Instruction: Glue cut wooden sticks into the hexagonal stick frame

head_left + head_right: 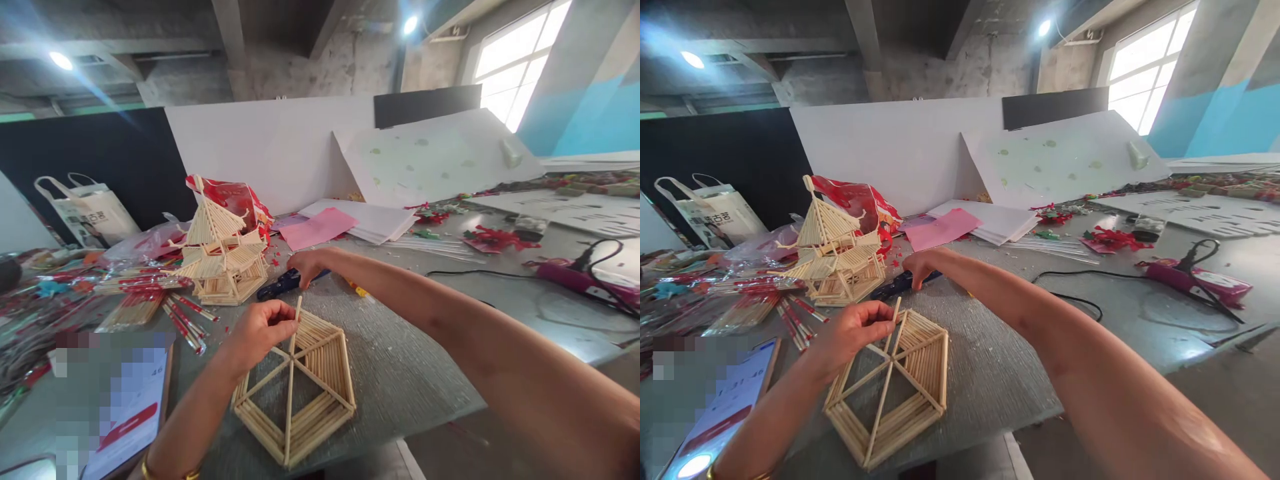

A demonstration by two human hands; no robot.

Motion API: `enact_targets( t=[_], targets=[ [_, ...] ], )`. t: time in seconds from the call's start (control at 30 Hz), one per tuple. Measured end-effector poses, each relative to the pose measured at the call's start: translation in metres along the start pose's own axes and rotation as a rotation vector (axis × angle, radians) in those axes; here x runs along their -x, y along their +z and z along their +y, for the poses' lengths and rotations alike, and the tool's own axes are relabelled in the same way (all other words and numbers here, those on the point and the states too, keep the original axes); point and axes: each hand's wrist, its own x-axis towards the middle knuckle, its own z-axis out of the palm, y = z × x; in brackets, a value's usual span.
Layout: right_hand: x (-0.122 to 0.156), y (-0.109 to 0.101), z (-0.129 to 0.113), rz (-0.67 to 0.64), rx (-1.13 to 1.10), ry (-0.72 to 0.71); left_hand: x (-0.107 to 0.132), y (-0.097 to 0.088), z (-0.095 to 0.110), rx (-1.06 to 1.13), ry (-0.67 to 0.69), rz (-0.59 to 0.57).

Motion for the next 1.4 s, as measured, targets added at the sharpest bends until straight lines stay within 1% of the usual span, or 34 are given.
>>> enact_targets(
  t=[0.1,0.23,0.3,0.37,0.47,0.57,0.67,0.73,0.83,1.0,1.2,1.4],
  targets=[
    [0.009,-0.004,-0.008,0.037,0.107,0.022,0.002,0.002,0.001,-0.057,-0.027,-0.094],
    [0.033,-0.015,-0.012,0.179,0.204,0.113,0.005,0.008,0.004,-0.167,-0.060,-0.255],
    [0.050,-0.022,-0.009,0.242,0.217,0.168,0.008,0.012,0.005,-0.229,-0.055,-0.296],
    [0.067,-0.028,-0.006,0.334,0.198,0.246,0.011,0.015,0.006,-0.295,-0.051,-0.335],
    [0.091,-0.032,-0.002,0.491,0.041,0.403,0.014,0.018,0.004,-0.377,-0.050,-0.360],
    [0.111,-0.032,-0.003,0.615,-0.249,0.551,0.015,0.019,0.001,-0.451,-0.020,-0.360],
    [0.123,-0.027,-0.005,0.694,-0.526,0.597,0.015,0.019,-0.002,-0.495,0.003,-0.377],
    [0.126,-0.023,-0.005,0.713,-0.641,0.588,0.015,0.019,-0.003,-0.505,0.005,-0.386],
    [0.126,-0.019,-0.003,0.734,-0.700,0.583,0.015,0.019,-0.003,-0.521,-0.010,-0.385],
    [0.123,-0.014,0.002,0.723,-0.728,0.572,0.015,0.019,-0.003,-0.532,0.004,-0.398],
    [0.124,-0.015,0.004,0.724,-0.751,0.573,0.016,0.021,-0.002,-0.538,0.003,-0.397],
    [0.124,-0.014,0.004,0.719,-0.731,0.544,0.016,0.023,0.000,-0.548,-0.009,-0.422]
  ],
)
